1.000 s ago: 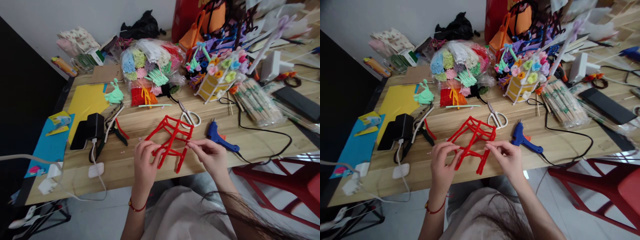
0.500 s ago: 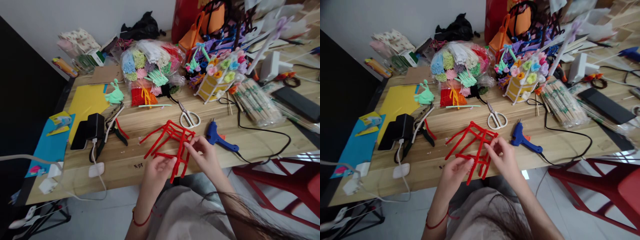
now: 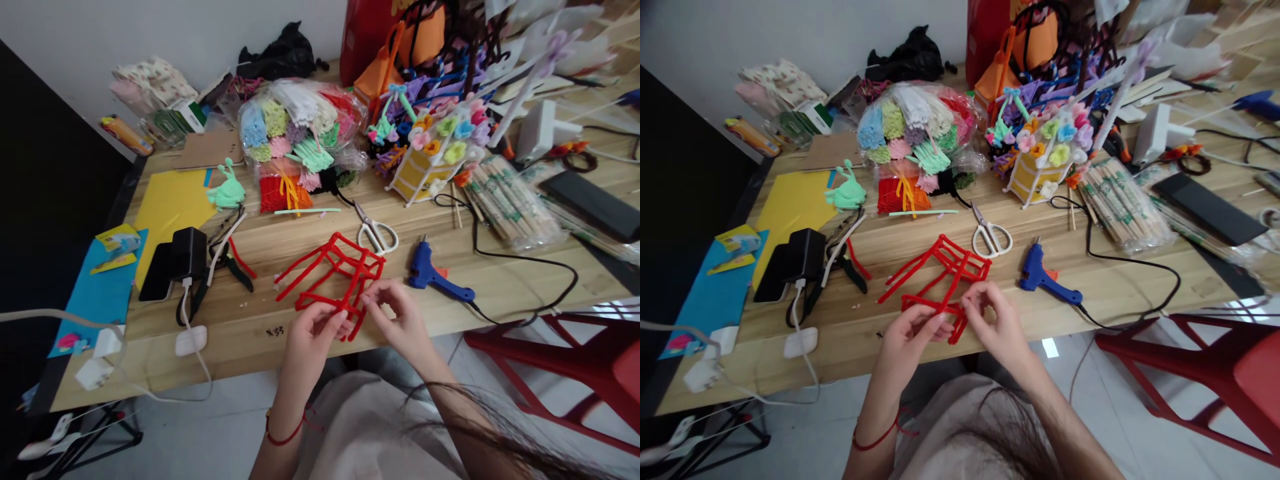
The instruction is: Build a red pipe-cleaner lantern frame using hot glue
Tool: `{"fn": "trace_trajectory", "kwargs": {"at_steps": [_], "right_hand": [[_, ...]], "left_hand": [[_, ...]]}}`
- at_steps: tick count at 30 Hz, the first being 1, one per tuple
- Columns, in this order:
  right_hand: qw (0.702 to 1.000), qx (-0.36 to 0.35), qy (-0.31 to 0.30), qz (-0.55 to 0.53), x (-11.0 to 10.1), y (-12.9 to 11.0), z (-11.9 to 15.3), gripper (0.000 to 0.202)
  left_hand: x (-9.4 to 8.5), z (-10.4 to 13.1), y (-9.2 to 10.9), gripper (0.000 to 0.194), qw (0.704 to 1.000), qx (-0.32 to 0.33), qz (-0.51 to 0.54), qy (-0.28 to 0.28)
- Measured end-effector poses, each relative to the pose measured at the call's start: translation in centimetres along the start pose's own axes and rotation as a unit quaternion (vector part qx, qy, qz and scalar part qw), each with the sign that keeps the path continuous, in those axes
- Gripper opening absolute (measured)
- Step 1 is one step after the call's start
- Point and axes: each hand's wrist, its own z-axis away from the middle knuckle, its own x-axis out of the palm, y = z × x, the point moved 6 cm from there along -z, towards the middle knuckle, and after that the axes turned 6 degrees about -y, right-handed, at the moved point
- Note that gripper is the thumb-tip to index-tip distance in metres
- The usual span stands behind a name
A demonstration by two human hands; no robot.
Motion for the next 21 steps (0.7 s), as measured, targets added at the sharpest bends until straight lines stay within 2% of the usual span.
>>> {"fn": "trace_trajectory", "kwargs": {"at_steps": [2,4,7,11,16,21], "right_hand": [[0.998,0.035,0.052,0.001,-0.5,0.6,0.1,0.021],[0.995,0.080,0.067,0.003,-0.6,1.5,0.2,0.029],[0.993,0.120,0.000,0.001,0.2,2.5,0.0,0.035],[0.989,0.118,-0.083,-0.031,1.6,2.7,-0.1,0.036],[0.985,0.118,-0.103,-0.075,2.2,2.8,-0.1,0.033],[0.989,0.104,-0.102,-0.039,2.2,2.9,-0.2,0.030]], "left_hand": [[-0.3,-0.1,0.1,0.027,1.000,0.006,-0.012,0.007],[-0.7,-0.2,0.2,0.029,1.000,0.016,-0.018,0.018],[-1.0,-0.2,0.4,0.029,0.998,0.045,-0.017,0.027],[-1.1,0.0,0.5,0.026,0.997,0.074,-0.020,0.031],[-1.6,0.0,0.5,0.021,0.991,0.107,-0.047,0.065],[-1.7,-0.7,-0.3,0.026,0.995,0.061,0.005,0.073]]}}
